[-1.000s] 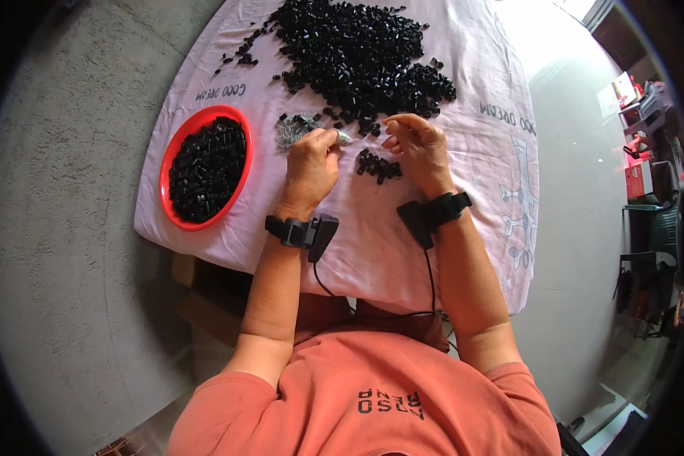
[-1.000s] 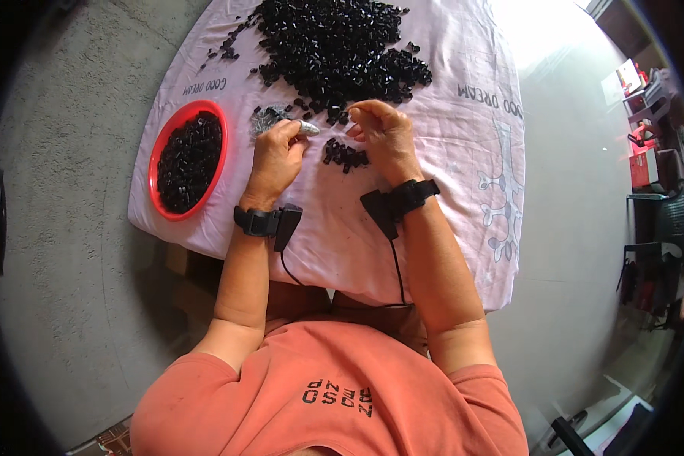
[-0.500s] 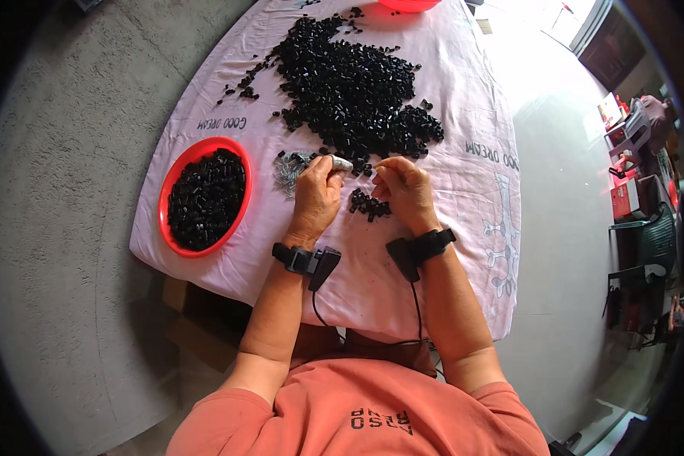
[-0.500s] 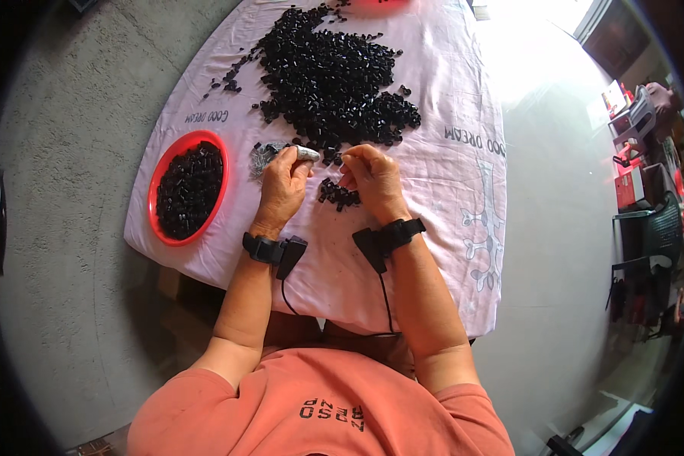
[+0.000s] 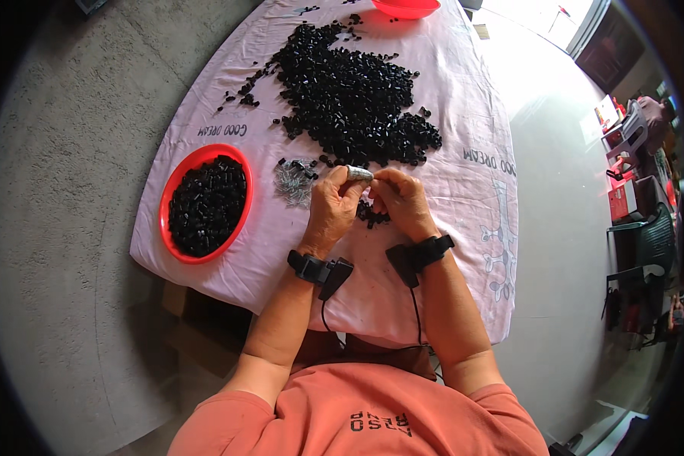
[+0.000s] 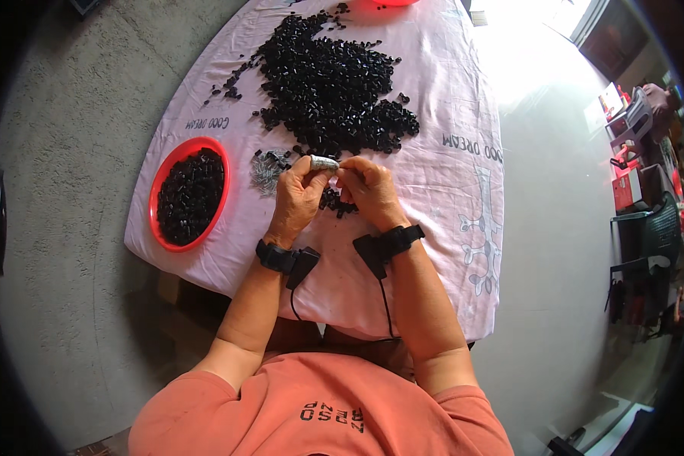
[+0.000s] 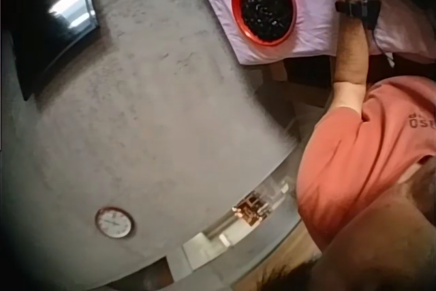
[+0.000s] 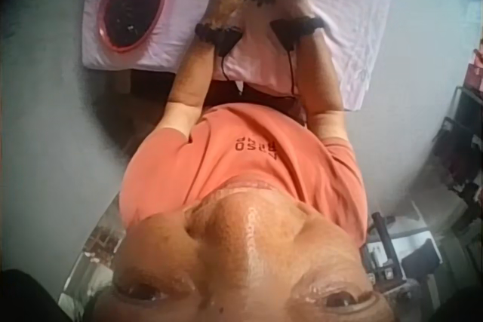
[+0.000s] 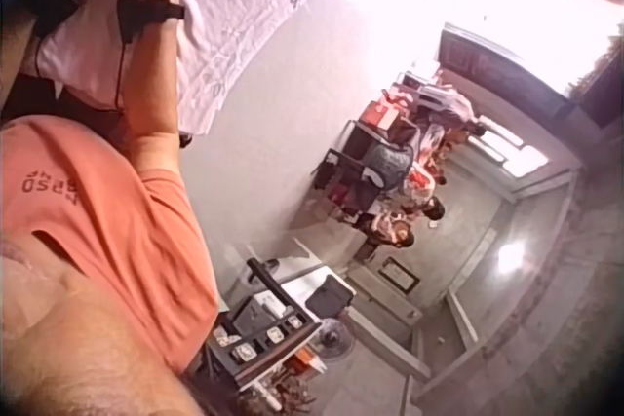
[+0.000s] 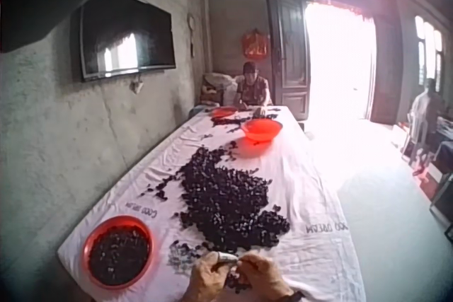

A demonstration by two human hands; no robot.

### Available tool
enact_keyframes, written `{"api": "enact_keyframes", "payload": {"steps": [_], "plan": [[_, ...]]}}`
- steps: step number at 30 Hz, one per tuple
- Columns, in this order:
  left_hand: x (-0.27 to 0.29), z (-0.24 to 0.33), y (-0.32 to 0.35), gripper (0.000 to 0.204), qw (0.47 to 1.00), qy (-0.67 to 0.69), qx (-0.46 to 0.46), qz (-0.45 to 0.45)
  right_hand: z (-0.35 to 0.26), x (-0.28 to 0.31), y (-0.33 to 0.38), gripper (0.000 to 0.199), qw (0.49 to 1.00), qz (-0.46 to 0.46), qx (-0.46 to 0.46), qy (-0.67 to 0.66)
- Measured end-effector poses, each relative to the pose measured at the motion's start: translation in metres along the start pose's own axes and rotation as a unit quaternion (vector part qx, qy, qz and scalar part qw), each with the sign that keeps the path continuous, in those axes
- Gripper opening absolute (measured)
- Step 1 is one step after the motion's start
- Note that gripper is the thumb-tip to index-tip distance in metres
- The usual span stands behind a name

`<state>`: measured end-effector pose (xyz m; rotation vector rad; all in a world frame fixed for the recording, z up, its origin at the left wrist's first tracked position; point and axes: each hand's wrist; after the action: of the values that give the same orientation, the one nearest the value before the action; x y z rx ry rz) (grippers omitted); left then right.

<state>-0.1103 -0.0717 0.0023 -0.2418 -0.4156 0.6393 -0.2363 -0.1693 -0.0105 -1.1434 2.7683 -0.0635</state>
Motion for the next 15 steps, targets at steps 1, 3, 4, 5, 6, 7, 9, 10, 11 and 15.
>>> {"api": "enact_keyframes", "payload": {"steps": [1,3,4,5,6,7,9,10,11,15], "plan": [[0.0001,0.0003,-0.0002,0.005,1.000,-0.004,0.001,-0.001,-0.0008,0.0004,0.0000,0.011,1.000,-0.003,-0.005,-0.011],[0.0004,0.0009,0.0008,0.005,1.000,-0.013,0.003,-0.003,-0.0022,0.0018,0.0010,0.011,0.999,-0.008,-0.014,-0.033],[0.0003,0.0008,0.0011,0.005,1.000,-0.007,0.004,0.003,-0.0022,0.0021,0.0007,0.011,0.999,-0.013,-0.014,-0.040],[-0.0002,0.0000,0.0016,0.005,1.000,-0.001,0.005,0.008,-0.0014,0.0026,0.0002,0.012,0.999,-0.018,-0.015,-0.047],[-0.0008,-0.0006,0.0022,0.005,1.000,0.006,0.006,0.013,-0.0011,0.0029,0.0000,0.012,0.998,-0.022,-0.016,-0.053],[-0.0019,-0.0013,0.0026,0.006,1.000,0.020,0.008,0.013,-0.0010,0.0033,-0.0004,0.012,0.998,-0.026,-0.020,-0.059],[-0.0040,-0.0029,0.0043,0.006,0.999,0.049,0.012,0.013,-0.0006,0.0035,0.0000,0.013,0.997,-0.034,-0.029,-0.070],[-0.0041,-0.0041,0.0043,0.006,0.999,0.050,0.015,0.015,-0.0025,0.0033,-0.0005,0.014,0.996,-0.037,-0.033,-0.074],[-0.0034,-0.0057,0.0050,0.007,0.998,0.051,0.017,0.017,-0.0039,0.0027,-0.0001,0.014,0.995,-0.040,-0.038,-0.079],[-0.0063,-0.0025,0.0052,0.006,0.997,0.070,0.017,0.024,-0.0015,0.0080,0.0002,0.015,0.993,-0.054,-0.046,-0.099]]}}
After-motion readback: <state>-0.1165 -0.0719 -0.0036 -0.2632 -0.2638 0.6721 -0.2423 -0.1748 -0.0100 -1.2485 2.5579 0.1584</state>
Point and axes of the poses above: each hand's wrist, its own y-axis away from the middle knuckle, its own x-axis out of the back of the hand, z = x × y, and after that the axes turned 9 degrees about -y, right-handed
